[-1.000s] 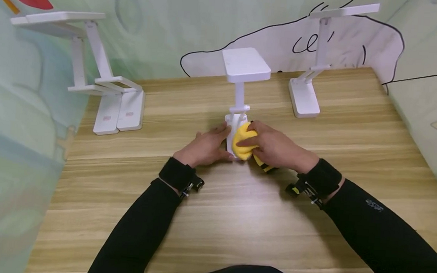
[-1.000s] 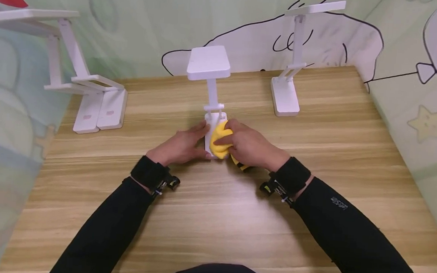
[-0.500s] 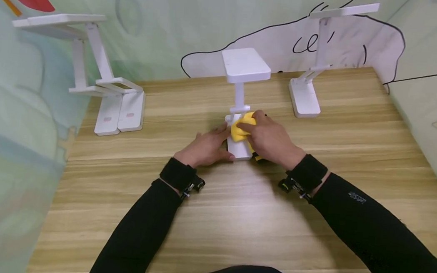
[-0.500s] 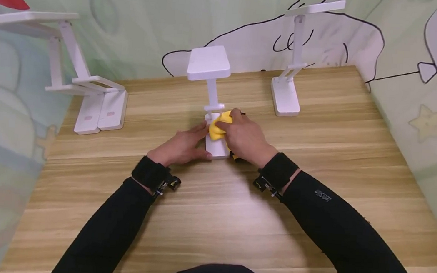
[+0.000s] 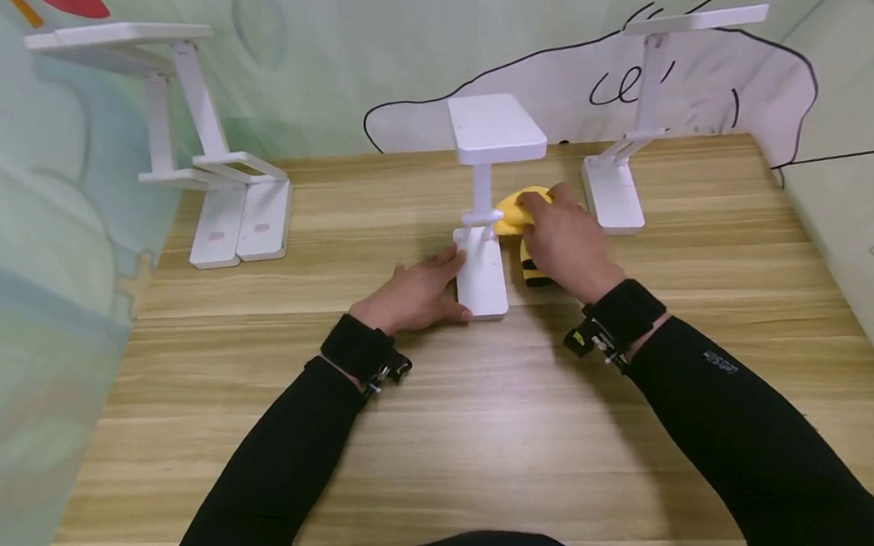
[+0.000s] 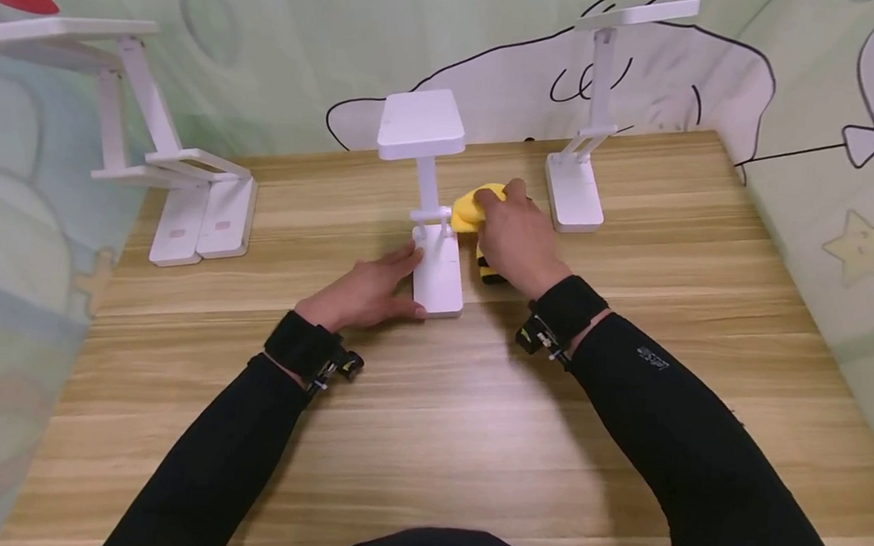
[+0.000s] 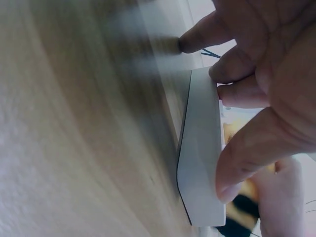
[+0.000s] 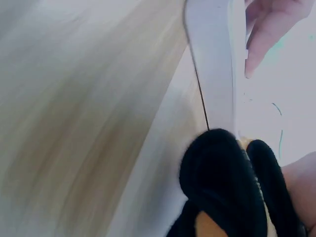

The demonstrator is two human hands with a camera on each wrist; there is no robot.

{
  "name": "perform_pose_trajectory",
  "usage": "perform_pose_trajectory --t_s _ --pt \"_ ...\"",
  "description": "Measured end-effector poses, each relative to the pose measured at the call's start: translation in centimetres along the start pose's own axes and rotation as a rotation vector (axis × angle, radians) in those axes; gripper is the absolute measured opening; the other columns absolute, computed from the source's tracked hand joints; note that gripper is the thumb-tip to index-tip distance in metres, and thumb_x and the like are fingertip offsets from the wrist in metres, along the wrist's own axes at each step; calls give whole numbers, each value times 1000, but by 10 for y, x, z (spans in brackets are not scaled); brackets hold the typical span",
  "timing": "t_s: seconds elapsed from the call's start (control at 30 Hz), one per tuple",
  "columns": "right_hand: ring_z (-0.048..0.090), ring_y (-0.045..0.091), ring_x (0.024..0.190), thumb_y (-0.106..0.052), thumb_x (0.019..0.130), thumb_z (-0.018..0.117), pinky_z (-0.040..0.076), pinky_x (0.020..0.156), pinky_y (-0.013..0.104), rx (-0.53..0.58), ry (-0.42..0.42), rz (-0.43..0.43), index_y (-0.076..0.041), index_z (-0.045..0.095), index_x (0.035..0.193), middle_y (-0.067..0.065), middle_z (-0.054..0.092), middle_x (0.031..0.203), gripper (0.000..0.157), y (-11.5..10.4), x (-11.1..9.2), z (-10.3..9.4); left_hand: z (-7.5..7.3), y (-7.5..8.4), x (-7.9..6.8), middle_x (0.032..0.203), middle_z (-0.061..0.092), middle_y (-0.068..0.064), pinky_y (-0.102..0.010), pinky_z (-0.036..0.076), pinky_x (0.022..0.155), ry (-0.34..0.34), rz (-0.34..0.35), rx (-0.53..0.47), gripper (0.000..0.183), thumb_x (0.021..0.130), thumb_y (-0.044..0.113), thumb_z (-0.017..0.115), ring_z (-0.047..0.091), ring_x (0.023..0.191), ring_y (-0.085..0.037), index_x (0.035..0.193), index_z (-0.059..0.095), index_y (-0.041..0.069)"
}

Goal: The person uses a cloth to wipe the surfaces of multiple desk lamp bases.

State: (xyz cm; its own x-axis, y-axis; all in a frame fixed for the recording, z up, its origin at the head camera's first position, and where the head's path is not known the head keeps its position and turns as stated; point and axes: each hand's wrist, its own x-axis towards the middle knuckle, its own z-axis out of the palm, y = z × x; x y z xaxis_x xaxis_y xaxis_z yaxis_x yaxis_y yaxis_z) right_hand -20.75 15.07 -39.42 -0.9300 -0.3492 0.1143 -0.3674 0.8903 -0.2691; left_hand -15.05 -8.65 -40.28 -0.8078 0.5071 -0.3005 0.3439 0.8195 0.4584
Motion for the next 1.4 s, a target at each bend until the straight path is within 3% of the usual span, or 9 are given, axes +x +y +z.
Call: perform_pose_trajectory --t_s 0.13,0.23,0.3,0.47,0.57,0.83,1.1,1.2,1.4 --pt "52 36 97 -13 95 55 51 76 46 112 -76 -65 -3 57 129 28 43 127 36 -4 19 8 0 1 2 163 10 -6 -73 20 105 -10 -4 2 94 86 56 64 15 145 -24 155 16 16" --pt "48 39 112 -5 92 56 44 97 51 116 -148 -186 5 64 116 27 42 134 28 -4 32 9 -1 2 3 163 11 -7 -73 20 105 -9 -10 11 94 86 57 64 16 145 -24 156 16 17" --pt "45 40 116 -4 90 57 40 101 52 106 -176 -225 7 67 107 25 42 135 23 -4 38 9 -1 2 3 163 11 -6 -73 19 105 -6 -17 21 93 86 57 63 16 145 -23 156 16 17" --pt "52 35 94 -12 93 51 52 74 46 37 -238 -114 4 67 98 23 51 112 23 -8 33 7 0 2 2 163 11 -8 -73 20 105 5 1 32 92 87 57 61 16 145 -24 156 16 16" --pt "49 31 81 -17 95 44 49 57 41 35 -283 -8 2 63 95 19 51 93 27 -12 26 6 1 1 1 163 12 -8 -74 20 105 15 10 30 91 88 57 60 16 145 -25 156 16 15" --pt "44 31 88 -20 92 44 43 66 40 95 -350 96 5 58 125 17 55 97 43 -14 16 5 3 -1 -1 163 12 -9 -74 16 105 15 13 20 92 87 57 61 14 145 -28 156 16 16" --pt "48 33 96 -19 91 47 48 73 45 50 -333 26 4 60 123 22 63 111 42 -15 -5 2 5 3 0 163 12 -7 -74 16 105 20 -3 40 92 87 58 61 14 145 -29 156 16 17" --pt "50 33 98 -18 90 49 49 75 46 41 -355 1 1 65 116 21 65 108 36 -18 -13 -1 5 4 -1 163 11 -8 -74 16 105 21 -6 48 92 87 59 59 15 145 -30 156 15 16" --pt "50 30 98 -17 89 50 48 75 43 31 -429 -34 2 64 121 18 66 111 40 -23 -32 -10 5 4 -1 163 10 -9 -75 14 105 29 -9 37 93 87 59 59 15 145 -31 156 13 16"
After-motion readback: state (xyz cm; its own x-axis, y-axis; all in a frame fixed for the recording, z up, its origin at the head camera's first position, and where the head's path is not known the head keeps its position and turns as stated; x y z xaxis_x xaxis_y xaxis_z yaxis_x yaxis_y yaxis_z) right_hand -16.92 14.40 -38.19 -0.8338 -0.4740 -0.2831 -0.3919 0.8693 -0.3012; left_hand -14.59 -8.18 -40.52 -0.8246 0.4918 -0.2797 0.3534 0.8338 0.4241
